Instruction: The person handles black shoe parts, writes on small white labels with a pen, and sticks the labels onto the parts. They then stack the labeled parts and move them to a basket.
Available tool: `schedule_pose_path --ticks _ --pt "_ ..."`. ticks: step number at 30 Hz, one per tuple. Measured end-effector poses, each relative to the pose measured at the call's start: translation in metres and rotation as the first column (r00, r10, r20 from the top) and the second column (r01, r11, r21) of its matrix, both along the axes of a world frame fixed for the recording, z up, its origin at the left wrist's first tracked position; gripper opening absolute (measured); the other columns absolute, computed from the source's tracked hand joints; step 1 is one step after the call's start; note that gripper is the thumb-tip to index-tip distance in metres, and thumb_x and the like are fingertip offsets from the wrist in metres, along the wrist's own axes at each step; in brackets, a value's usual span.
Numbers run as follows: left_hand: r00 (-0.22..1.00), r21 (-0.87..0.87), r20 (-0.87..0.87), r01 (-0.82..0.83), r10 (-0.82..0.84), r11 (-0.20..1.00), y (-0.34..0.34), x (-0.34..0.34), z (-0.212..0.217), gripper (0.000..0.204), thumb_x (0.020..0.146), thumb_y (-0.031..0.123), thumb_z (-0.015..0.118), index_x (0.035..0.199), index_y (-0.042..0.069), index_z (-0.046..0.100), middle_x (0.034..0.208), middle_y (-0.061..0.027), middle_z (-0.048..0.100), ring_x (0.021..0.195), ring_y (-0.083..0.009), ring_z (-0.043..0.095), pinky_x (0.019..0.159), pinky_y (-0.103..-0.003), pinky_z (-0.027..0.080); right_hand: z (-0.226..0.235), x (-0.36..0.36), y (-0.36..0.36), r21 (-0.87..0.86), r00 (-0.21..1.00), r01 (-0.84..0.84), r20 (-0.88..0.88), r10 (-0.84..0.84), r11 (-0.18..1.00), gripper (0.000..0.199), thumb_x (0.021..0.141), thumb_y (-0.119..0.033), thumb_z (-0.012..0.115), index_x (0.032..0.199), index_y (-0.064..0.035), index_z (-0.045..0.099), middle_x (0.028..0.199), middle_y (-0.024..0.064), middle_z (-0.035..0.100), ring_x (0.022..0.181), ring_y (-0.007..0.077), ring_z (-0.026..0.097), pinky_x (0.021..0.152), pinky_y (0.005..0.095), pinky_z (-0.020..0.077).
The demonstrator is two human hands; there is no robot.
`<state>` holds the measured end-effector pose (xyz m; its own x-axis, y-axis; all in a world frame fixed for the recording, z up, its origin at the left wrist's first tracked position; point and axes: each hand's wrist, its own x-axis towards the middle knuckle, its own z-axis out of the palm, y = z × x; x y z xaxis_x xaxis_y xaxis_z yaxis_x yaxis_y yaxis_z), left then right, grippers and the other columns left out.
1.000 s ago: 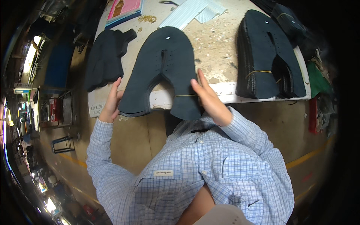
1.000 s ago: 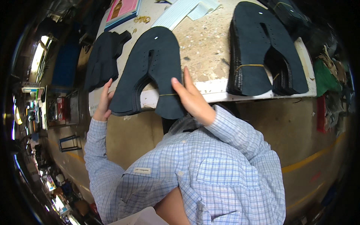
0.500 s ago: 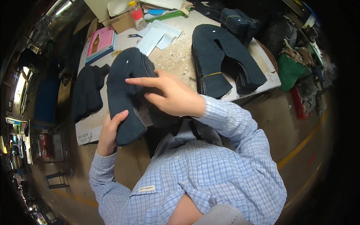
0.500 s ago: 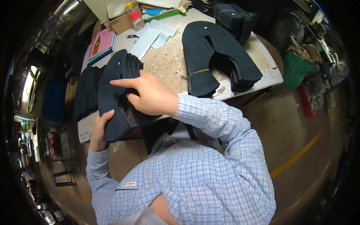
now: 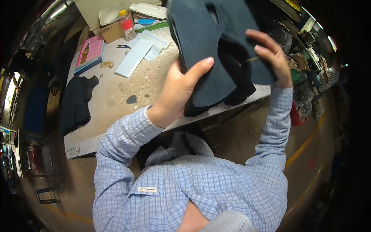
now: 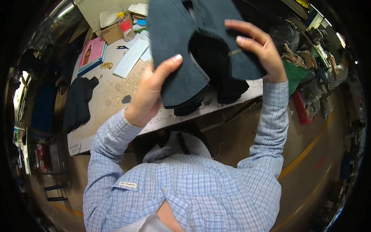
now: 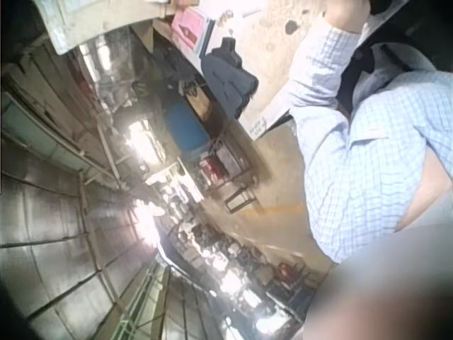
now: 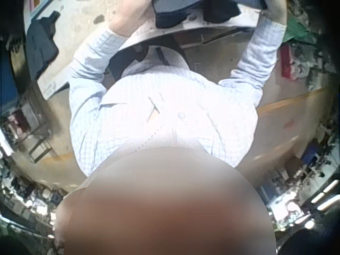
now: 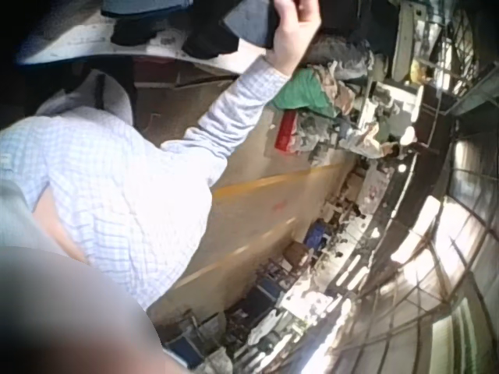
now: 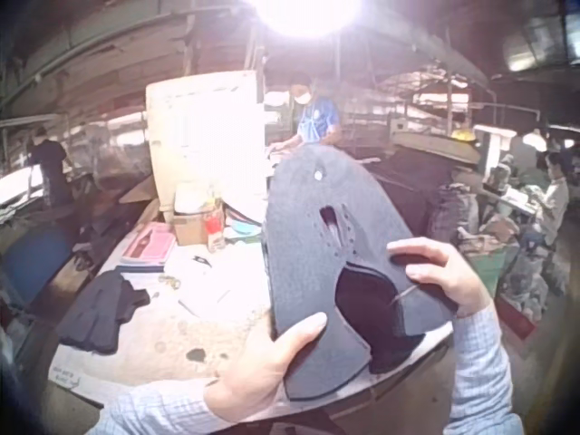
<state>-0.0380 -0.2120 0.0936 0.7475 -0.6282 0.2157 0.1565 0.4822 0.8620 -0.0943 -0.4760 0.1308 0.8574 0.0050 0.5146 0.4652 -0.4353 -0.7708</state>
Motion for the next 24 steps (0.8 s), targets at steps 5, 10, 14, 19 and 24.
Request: schedule_pose_path --ticks 5,10,14,19,24 --pt "0.905 0.321 -0.426 0.144 0.007 0.936 -0.014 0.003 -0.027 0.041 0.089 0.032 0.066 0.117 0.004 0.057 0.108 -0.0052 0.064 0.095 -0.0123 0.063 0.083 -0.024 0.050 -0.068 0.002 -0.028 0.360 0.923 0.039 -0.371 0.104 0.932 0.044 0.090 -0.013 0.056 0.133 -0.0069 0.055 0.128 0.0056 0.057 0.109 0.0123 0.058 0.093 0.0219 0.0450" --pt "0.869 0.306 -0.495 0.165 0.009 0.938 -0.008 0.004 -0.025 0.039 0.090 0.030 0.064 0.118 0.005 0.057 0.111 -0.0059 0.064 0.092 -0.0113 0.064 0.080 -0.023 0.051 -0.064 0.005 -0.032 0.281 0.906 0.012 -0.409 0.109 0.960 0.053 0.091 -0.015 0.053 0.142 -0.0044 0.043 0.139 0.0090 0.049 0.114 0.0126 0.053 0.095 0.0228 0.0418" --pt "0.899 0.394 -0.433 0.254 -0.065 0.883 0.012 0.014 -0.021 0.042 0.091 0.029 0.062 0.124 0.004 0.053 0.113 -0.0075 0.062 0.090 -0.0112 0.065 0.078 -0.026 0.052 -0.070 -0.002 -0.016 0.235 0.946 0.038 -0.322 0.041 0.971 0.048 0.093 -0.015 0.054 0.140 -0.0080 0.048 0.139 0.0088 0.049 0.121 0.0146 0.049 0.102 0.0236 0.0353" --pt "0.899 0.853 0.325 -0.145 -0.292 0.501 0.056 0.028 -0.036 0.078 0.095 0.053 0.046 0.143 -0.004 0.026 0.126 -0.0211 0.056 0.112 -0.0256 0.061 0.099 -0.037 0.045 -0.077 -0.023 -0.015 0.122 0.919 0.367 -0.203 -0.338 0.922 0.050 0.101 -0.041 0.043 0.139 -0.0099 0.048 0.133 0.0124 0.053 0.125 0.0209 0.048 0.105 0.0294 0.0329" --pt "0.977 0.348 0.010 -0.203 0.213 0.915 0.022 0.012 -0.090 0.079 0.099 0.057 0.026 0.150 -0.001 0.016 0.156 -0.0146 0.021 0.146 -0.0244 0.012 0.118 -0.036 0.008 -0.098 -0.024 -0.008 0.713 0.959 0.137 -0.269 0.088 0.687 0.075 0.098 -0.061 0.025 0.146 -0.0038 0.033 0.144 0.0144 0.043 0.134 0.0234 0.040 0.109 0.0317 0.0313"
